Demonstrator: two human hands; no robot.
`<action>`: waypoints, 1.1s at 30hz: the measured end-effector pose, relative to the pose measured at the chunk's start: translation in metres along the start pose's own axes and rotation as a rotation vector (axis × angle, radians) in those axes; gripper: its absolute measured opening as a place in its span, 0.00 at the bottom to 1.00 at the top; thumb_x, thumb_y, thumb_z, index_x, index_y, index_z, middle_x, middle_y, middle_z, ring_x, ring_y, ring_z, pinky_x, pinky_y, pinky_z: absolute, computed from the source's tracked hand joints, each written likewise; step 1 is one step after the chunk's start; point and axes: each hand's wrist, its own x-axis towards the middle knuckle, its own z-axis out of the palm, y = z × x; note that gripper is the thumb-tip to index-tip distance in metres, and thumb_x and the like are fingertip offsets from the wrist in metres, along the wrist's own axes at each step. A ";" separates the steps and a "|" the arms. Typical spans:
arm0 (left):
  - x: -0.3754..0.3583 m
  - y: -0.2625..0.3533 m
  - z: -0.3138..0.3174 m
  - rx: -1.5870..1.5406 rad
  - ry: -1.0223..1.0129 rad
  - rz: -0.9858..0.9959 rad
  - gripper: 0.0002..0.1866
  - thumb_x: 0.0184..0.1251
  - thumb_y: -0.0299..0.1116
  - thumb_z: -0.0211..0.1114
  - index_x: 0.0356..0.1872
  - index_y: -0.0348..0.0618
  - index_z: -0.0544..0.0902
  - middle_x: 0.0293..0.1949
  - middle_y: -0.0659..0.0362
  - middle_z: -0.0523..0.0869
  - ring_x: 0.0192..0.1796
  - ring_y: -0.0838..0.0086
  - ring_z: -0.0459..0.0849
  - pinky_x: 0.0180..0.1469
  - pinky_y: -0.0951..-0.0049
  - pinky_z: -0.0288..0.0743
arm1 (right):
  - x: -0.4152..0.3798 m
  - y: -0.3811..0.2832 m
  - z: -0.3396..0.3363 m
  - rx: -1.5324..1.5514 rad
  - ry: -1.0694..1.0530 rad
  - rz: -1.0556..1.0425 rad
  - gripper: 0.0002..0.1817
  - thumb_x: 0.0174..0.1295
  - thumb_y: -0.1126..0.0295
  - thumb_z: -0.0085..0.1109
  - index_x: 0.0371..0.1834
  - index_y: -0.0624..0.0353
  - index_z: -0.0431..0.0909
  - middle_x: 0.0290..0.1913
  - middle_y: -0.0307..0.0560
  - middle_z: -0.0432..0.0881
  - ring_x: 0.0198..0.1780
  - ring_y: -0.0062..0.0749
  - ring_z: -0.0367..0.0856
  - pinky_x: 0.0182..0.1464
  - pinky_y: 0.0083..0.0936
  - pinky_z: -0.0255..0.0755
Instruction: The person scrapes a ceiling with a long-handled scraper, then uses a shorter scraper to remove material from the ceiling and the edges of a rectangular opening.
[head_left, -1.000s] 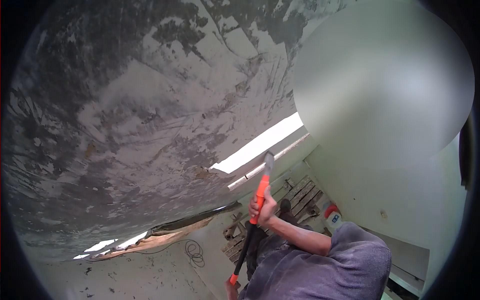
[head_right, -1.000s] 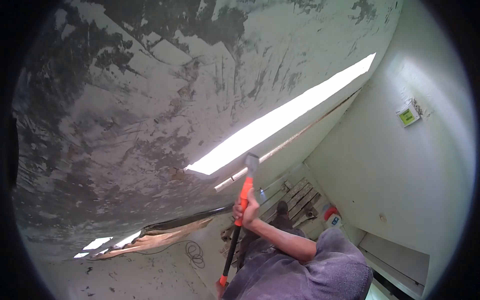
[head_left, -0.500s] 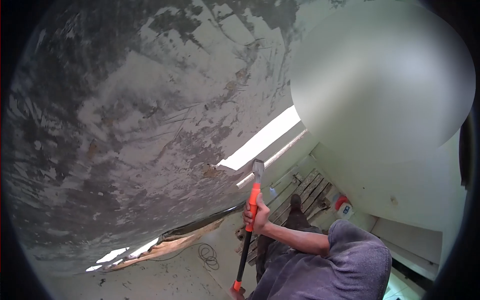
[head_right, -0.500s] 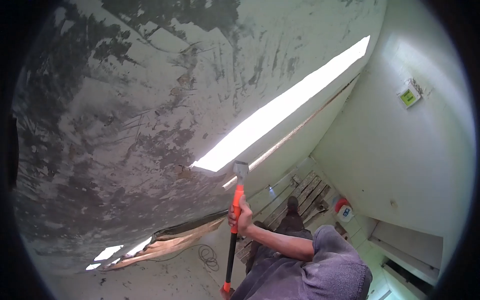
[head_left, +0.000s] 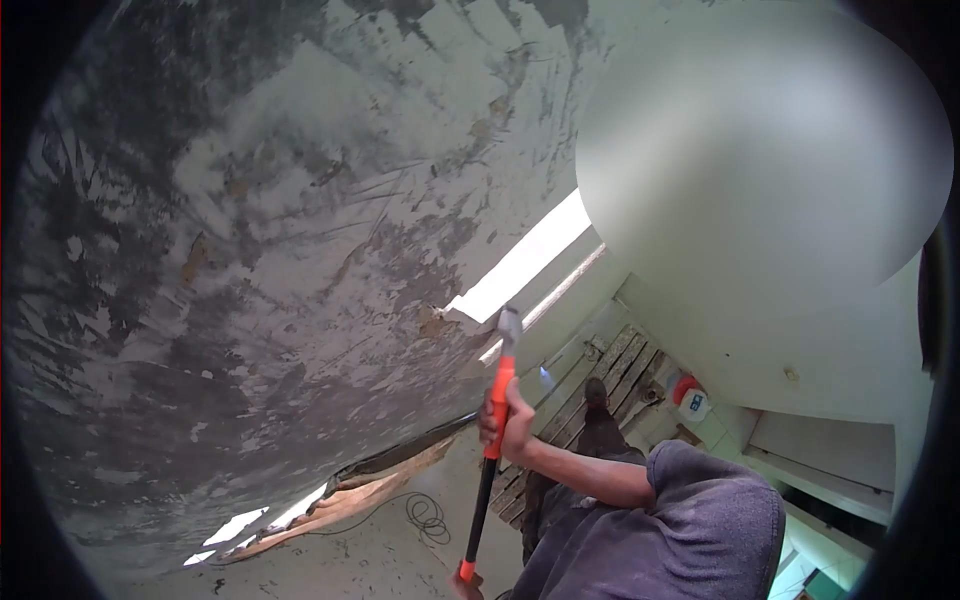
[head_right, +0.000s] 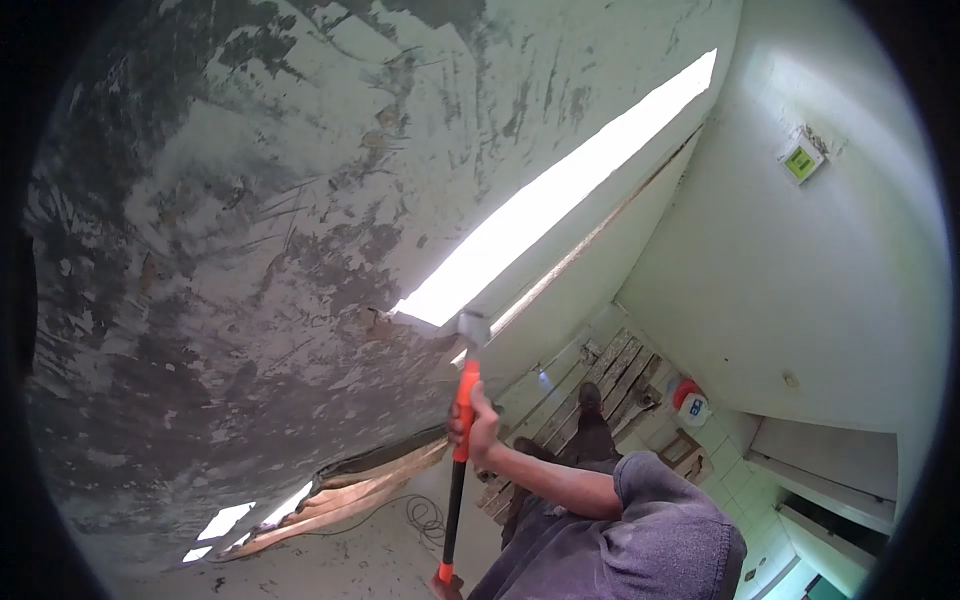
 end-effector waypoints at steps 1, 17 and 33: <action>0.002 0.003 0.000 -0.077 0.004 -0.068 0.15 0.69 0.36 0.59 0.29 0.33 0.83 0.11 0.64 0.66 0.13 0.79 0.67 0.15 0.74 0.56 | -0.001 -0.001 0.001 0.008 0.000 -0.005 0.35 0.62 0.27 0.33 0.23 0.50 0.62 0.13 0.32 0.57 0.11 0.22 0.55 0.15 0.25 0.54; 0.033 -0.005 -0.021 -0.161 -0.012 -0.309 0.11 0.69 0.34 0.58 0.37 0.36 0.83 0.14 0.64 0.72 0.15 0.78 0.72 0.17 0.75 0.64 | 0.006 -0.032 -0.003 0.073 -0.008 -0.024 0.34 0.62 0.27 0.34 0.22 0.49 0.62 0.13 0.30 0.57 0.11 0.21 0.56 0.14 0.22 0.52; 0.015 0.009 0.024 -0.202 -0.001 -0.506 0.22 0.69 0.46 0.56 0.17 0.46 0.68 0.12 0.63 0.67 0.12 0.76 0.65 0.14 0.70 0.56 | -0.009 -0.051 -0.006 0.069 0.009 0.092 0.34 0.63 0.28 0.34 0.24 0.50 0.62 0.14 0.33 0.59 0.12 0.22 0.56 0.17 0.23 0.56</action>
